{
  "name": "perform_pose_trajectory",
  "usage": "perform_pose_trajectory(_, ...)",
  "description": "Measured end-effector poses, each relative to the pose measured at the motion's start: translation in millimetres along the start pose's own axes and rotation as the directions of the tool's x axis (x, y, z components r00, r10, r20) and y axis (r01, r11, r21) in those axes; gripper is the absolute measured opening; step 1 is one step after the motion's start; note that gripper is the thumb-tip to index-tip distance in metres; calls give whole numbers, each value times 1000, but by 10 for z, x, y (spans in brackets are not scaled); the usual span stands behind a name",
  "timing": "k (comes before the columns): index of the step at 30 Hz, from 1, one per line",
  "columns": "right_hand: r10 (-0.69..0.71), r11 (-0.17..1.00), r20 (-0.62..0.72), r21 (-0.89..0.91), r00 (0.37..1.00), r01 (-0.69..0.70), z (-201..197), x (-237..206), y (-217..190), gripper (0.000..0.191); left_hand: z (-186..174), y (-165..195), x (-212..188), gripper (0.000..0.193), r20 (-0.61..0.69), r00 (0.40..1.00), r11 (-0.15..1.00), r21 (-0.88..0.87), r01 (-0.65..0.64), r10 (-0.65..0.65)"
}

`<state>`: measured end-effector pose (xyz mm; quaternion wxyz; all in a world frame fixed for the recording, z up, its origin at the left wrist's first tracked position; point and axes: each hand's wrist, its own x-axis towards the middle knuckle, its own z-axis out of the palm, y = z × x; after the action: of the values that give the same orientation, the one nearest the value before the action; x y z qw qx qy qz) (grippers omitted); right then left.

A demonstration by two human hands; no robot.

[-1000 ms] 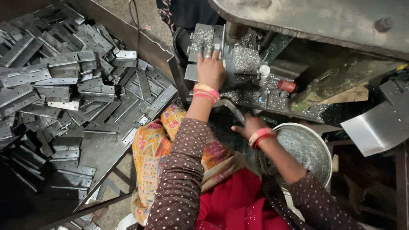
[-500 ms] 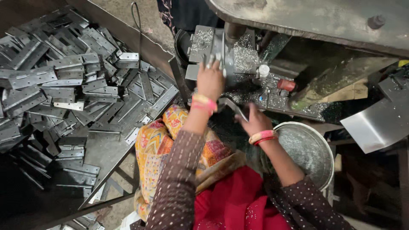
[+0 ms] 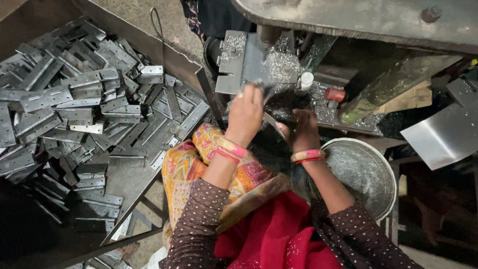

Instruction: The person sits on the floor and repeatedly places metal brackets into a press machine, activates the press, and removes the processed pieces. The person handles the brackets one at a time and places the finished pieces into a pile beside the machine.

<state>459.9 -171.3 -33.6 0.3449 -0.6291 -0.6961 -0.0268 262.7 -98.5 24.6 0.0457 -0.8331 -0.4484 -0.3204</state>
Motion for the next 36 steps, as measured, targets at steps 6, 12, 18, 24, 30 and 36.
perform_pose_trajectory(6, 112, 990, 92, 78, 989, -119, 31, -10, 18, 68, 336, -74, 371, 21, -248, 967, 975, 223, 2, 55)
perform_pose_trajectory(12, 64, 998, 59, 26, 996, -65, 61, -31, 57, 66, 551, -327, 216, 31, -2, 965, 948, 187, 258, -262)
perform_pose_trajectory(18, 46, 999, 93, 25, 995, -48, 132, -10, 66, 65, 338, -222, -99, 52, -9, 965, 912, 325, 251, -262)
perform_pose_trajectory(24, 61, 998, 190, -4, 980, -62, 185, -34, 121, 61, 429, -104, 88, 30, 114, 953, 948, 189, 255, -279)
perform_pose_trajectory(30, 245, 969, 519, -107, 819, -222, 486, -568, 148, 62, 529, -290, 219, 27, 63, 954, 943, 178, 280, -294)
perform_pose_trajectory(36, 315, 949, 635, -190, 706, -252, 611, -776, 163, 57, 531, -326, 140, 23, 49, 964, 960, 116, 255, -262)
